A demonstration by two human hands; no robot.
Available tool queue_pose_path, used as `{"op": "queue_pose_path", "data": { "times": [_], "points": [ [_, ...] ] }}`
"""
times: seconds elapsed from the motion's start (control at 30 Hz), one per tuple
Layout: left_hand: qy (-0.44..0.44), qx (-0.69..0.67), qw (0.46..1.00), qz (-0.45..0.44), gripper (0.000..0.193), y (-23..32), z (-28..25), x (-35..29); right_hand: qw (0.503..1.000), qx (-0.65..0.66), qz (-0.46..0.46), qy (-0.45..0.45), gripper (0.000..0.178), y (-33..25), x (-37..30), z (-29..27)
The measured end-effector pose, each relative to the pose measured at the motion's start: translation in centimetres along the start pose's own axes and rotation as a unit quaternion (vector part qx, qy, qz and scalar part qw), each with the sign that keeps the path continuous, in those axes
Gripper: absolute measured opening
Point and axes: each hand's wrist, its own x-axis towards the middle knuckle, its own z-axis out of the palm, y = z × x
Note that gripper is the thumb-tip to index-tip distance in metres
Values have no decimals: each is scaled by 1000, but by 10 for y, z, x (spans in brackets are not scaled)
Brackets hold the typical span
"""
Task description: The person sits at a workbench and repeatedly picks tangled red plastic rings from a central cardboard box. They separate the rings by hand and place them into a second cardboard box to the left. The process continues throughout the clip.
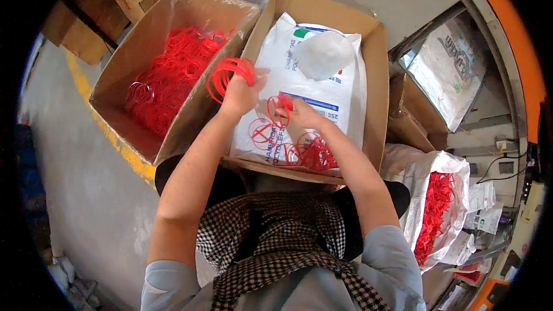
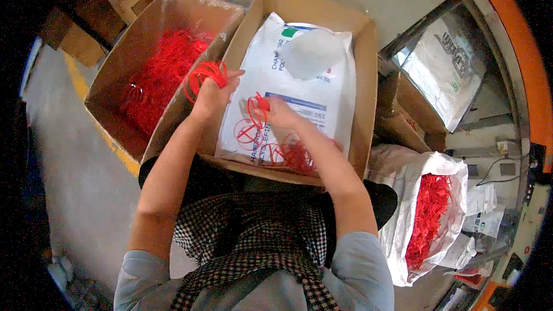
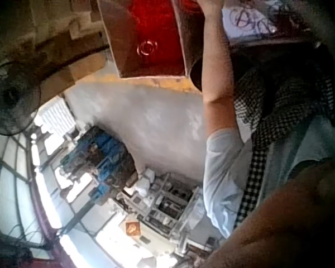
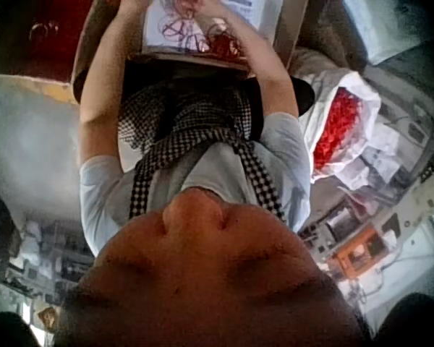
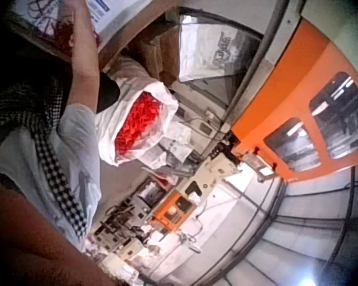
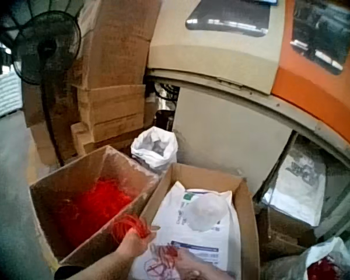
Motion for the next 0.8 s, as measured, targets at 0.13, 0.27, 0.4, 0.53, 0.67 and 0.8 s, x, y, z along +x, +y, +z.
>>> {"op": "queue_pose_path", "data": {
  "times": [0.13,0.27,0.4,0.53,0.67,0.8],
  "points": [
    [-88,-46,995,3,27,1,17,-5,970,237,46,-10,22,-42,-20,-41],
    [-109,-127,983,-70,16,30,15,-10,929,352,54,98,19,-51,-20,-41],
    [-65,-66,995,27,18,58,23,-28,751,505,153,396,15,-29,8,-18],
    [-28,-201,976,-81,23,84,17,-32,717,323,263,559,17,37,36,2],
    [90,-377,915,-116,26,56,-20,-6,977,36,105,182,25,21,37,49],
    [26,-518,844,-136,30,50,-26,5,971,-222,-77,-33,19,28,36,125]
  ]
}}
